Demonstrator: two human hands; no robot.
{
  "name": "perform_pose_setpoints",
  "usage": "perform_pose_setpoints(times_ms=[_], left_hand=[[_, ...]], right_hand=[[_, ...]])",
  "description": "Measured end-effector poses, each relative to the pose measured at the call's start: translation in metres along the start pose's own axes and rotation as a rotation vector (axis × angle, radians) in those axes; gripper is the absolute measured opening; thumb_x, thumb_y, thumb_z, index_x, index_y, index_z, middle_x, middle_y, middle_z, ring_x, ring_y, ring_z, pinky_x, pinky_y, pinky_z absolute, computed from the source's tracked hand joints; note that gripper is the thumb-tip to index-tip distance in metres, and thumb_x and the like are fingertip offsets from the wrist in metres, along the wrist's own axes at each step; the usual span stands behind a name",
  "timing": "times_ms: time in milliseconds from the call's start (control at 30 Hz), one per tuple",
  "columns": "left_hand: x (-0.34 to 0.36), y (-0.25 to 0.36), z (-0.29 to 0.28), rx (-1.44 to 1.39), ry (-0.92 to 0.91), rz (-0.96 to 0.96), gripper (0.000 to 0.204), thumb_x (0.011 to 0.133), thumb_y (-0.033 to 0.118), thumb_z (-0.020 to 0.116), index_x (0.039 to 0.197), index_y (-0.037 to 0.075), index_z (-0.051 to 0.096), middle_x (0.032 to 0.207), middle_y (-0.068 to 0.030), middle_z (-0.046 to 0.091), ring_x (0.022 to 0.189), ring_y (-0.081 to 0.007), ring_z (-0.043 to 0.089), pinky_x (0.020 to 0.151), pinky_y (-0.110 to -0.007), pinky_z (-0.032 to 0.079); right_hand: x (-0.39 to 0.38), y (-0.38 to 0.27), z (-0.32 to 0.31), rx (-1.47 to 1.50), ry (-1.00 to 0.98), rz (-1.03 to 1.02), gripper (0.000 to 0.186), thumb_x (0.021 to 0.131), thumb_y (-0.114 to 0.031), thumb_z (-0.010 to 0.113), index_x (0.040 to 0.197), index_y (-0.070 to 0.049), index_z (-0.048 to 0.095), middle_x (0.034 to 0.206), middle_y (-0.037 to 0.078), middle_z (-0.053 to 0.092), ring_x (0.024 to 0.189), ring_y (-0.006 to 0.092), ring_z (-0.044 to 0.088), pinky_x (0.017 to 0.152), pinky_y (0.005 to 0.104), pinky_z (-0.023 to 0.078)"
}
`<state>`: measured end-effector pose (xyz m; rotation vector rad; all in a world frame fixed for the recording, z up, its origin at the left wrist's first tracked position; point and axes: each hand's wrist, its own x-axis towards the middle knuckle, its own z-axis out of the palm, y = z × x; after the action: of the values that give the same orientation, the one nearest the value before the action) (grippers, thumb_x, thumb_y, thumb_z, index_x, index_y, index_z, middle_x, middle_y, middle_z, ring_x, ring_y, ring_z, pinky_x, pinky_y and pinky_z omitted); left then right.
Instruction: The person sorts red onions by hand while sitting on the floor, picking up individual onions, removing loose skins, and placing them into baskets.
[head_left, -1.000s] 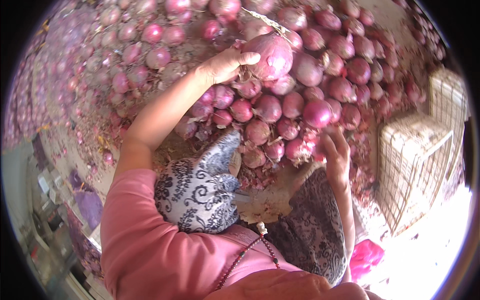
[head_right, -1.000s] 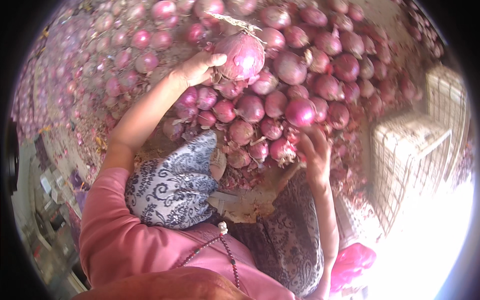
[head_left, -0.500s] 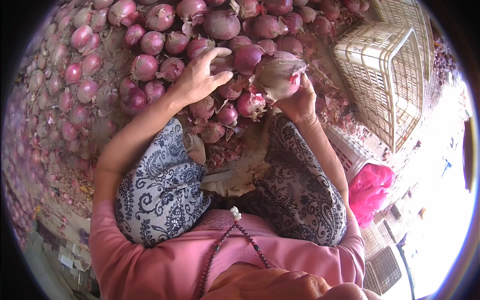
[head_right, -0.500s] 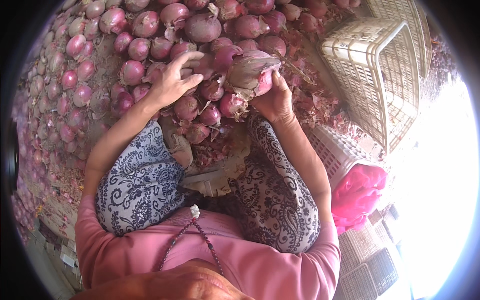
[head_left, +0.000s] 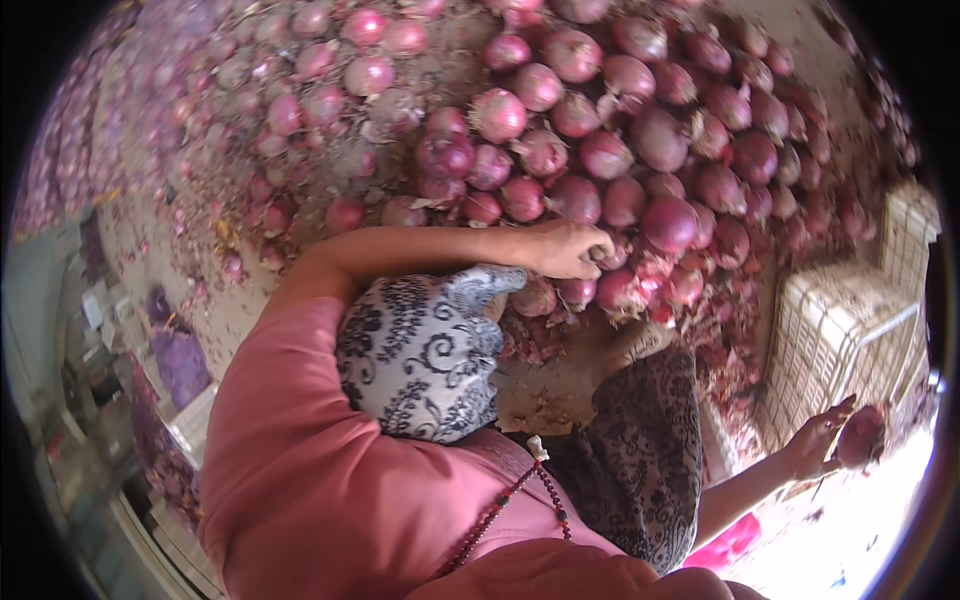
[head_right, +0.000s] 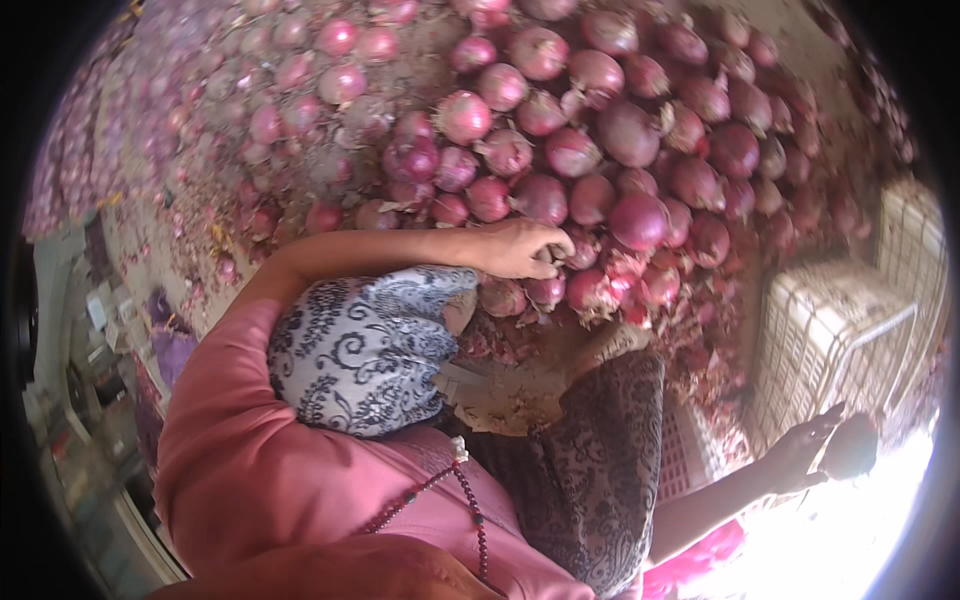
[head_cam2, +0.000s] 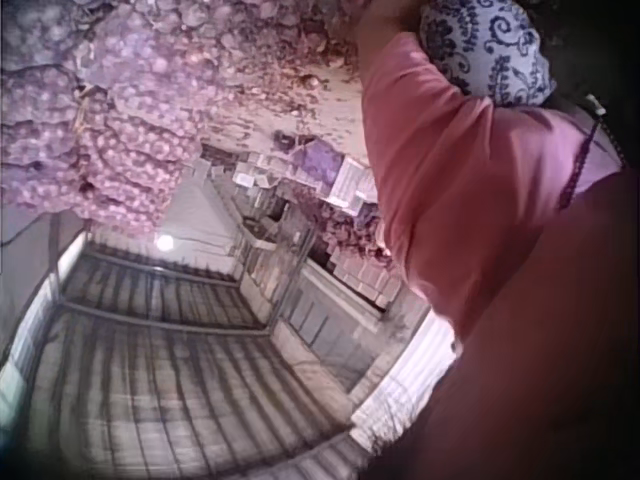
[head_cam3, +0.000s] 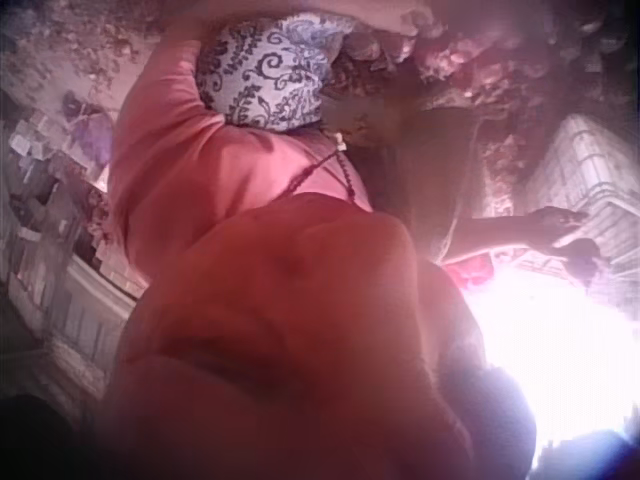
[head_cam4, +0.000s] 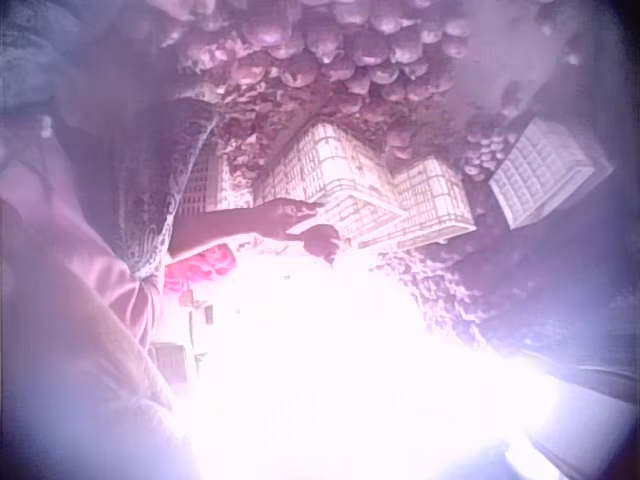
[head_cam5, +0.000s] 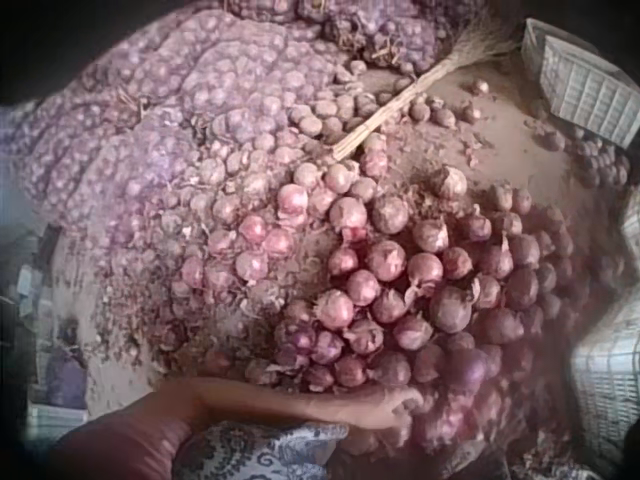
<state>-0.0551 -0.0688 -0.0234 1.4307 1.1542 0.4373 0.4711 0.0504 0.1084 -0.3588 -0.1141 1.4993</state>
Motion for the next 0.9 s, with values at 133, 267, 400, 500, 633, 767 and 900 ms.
perform_pose_setpoints(times_ms=[133,267,400,500,633,767,900], left_hand=[[0.008,-0.009,-0.005,0.158,0.172,0.070,0.034,0.083,0.014,0.069,0.113,0.001,0.059,0.098,-0.0149,0.067,0.090,-0.0241,0.068,0.078,-0.039,0.055],[0.011,-0.023,-0.033,0.234,0.405,0.048,0.031,0.083,0.013,0.068,0.111,0.005,0.060,0.098,-0.0116,0.061,0.089,-0.0251,0.065,0.077,-0.039,0.054],[-0.010,-0.056,-0.095,0.513,0.674,-0.178,0.027,0.084,0.020,0.068,0.109,0.011,0.063,0.108,-0.0149,0.063,0.104,-0.0319,0.062,0.089,-0.044,0.050],[-0.032,-0.098,-0.129,0.691,0.656,-0.435,0.058,0.080,0.033,0.075,0.131,0.017,0.051,0.130,-0.0145,0.052,0.121,-0.0334,0.052,0.099,-0.045,0.047],[-0.019,-0.114,-0.159,0.700,0.432,-0.501,0.087,0.071,0.038,0.081,0.143,0.013,0.039,0.138,-0.0183,0.047,0.129,-0.0353,0.048,0.107,-0.045,0.042],[-0.003,-0.122,-0.199,0.595,0.180,-0.420,0.084,0.067,0.040,0.083,0.135,0.007,0.047,0.131,-0.0198,0.055,0.124,-0.0362,0.052,0.105,-0.043,0.043],[-0.019,-0.124,-0.230,0.608,0.712,-0.471,0.068,0.076,0.040,0.079,0.131,0.008,0.054,0.127,-0.0174,0.061,0.116,-0.0336,0.059,0.100,-0.044,0.047]], right_hand=[[-0.008,0.074,-0.024,-0.463,0.097,0.211,0.052,0.093,-0.023,0.059,0.137,-0.002,0.039,0.132,0.020,0.043,0.107,0.0282,0.050,0.083,0.0358,0.048],[-0.049,0.195,-0.023,-1.118,0.161,0.383,0.020,0.098,-0.011,0.057,0.115,-0.006,0.065,0.099,0.011,0.069,0.073,0.0103,0.061,0.064,0.0216,0.049],[-0.077,0.225,-0.020,-1.413,-0.018,0.574,0.024,0.096,-0.017,0.062,0.117,-0.004,0.065,0.099,0.004,0.069,0.075,0.0075,0.060,0.060,0.0183,0.045],[-0.081,0.215,-0.043,-1.540,-0.090,0.605,0.029,0.098,-0.019,0.059,0.122,-0.002,0.062,0.101,0.004,0.067,0.079,0.0085,0.060,0.065,0.0215,0.046],[-0.081,0.218,-0.036,-1.568,-0.039,0.647,0.031,0.099,-0.020,0.058,0.124,-0.002,0.061,0.104,0.005,0.067,0.081,0.0108,0.060,0.073,0.0252,0.048],[-0.082,0.227,-0.030,-1.586,-0.074,0.664,0.032,0.099,-0.022,0.058,0.124,-0.002,0.061,0.106,0.006,0.067,0.082,0.0117,0.059,0.078,0.0282,0.050],[-0.082,0.240,-0.018,-1.693,-0.159,0.659,0.036,0.099,-0.026,0.059,0.124,-0.001,0.060,0.106,0.007,0.067,0.083,0.0134,0.058,0.079,0.0303,0.049]])
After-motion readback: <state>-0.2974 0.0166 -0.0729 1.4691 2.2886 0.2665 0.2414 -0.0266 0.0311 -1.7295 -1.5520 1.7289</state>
